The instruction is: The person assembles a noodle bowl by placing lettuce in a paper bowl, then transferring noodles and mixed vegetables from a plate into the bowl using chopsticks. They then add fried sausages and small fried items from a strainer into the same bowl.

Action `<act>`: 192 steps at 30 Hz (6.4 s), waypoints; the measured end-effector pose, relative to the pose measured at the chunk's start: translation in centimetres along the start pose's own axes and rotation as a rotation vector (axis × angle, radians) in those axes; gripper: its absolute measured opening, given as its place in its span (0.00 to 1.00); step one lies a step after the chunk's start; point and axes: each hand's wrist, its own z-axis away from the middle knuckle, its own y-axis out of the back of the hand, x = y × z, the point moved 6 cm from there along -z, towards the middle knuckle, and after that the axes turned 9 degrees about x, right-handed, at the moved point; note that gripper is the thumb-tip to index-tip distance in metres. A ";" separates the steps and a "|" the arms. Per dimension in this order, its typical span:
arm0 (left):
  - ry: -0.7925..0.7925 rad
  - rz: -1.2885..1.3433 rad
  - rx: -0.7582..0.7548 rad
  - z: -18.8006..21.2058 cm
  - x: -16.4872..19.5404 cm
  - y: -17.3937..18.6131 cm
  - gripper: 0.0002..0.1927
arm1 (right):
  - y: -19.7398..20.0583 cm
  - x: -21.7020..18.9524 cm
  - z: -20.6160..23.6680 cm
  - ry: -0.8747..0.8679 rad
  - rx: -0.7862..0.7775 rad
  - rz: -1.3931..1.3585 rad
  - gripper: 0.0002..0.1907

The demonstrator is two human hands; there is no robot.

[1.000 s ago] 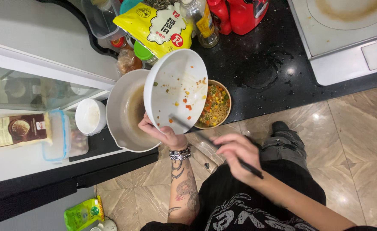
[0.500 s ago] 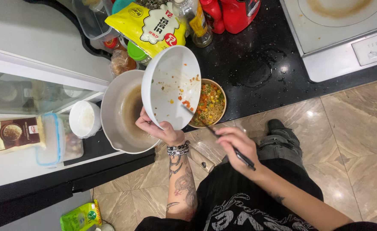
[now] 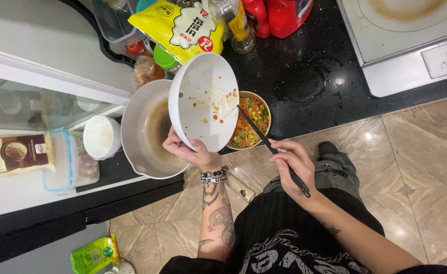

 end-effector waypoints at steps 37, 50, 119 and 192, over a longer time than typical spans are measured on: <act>0.057 -0.075 0.116 1.0 -0.1 2.1 0.27 | -2.5 -1.6 1.0 0.087 -0.173 -0.025 0.04; 0.097 -0.152 0.117 0.5 -0.4 3.6 0.20 | -0.3 -1.4 1.3 0.112 -0.163 0.101 0.05; 0.214 -0.203 -0.069 -3.4 0.1 4.6 0.21 | -8.0 -4.2 -2.0 0.126 -0.066 -0.058 0.08; 1.035 -0.159 -0.445 25.3 -0.8 -42.4 0.38 | 43.7 0.4 -21.4 -0.008 0.314 0.263 0.17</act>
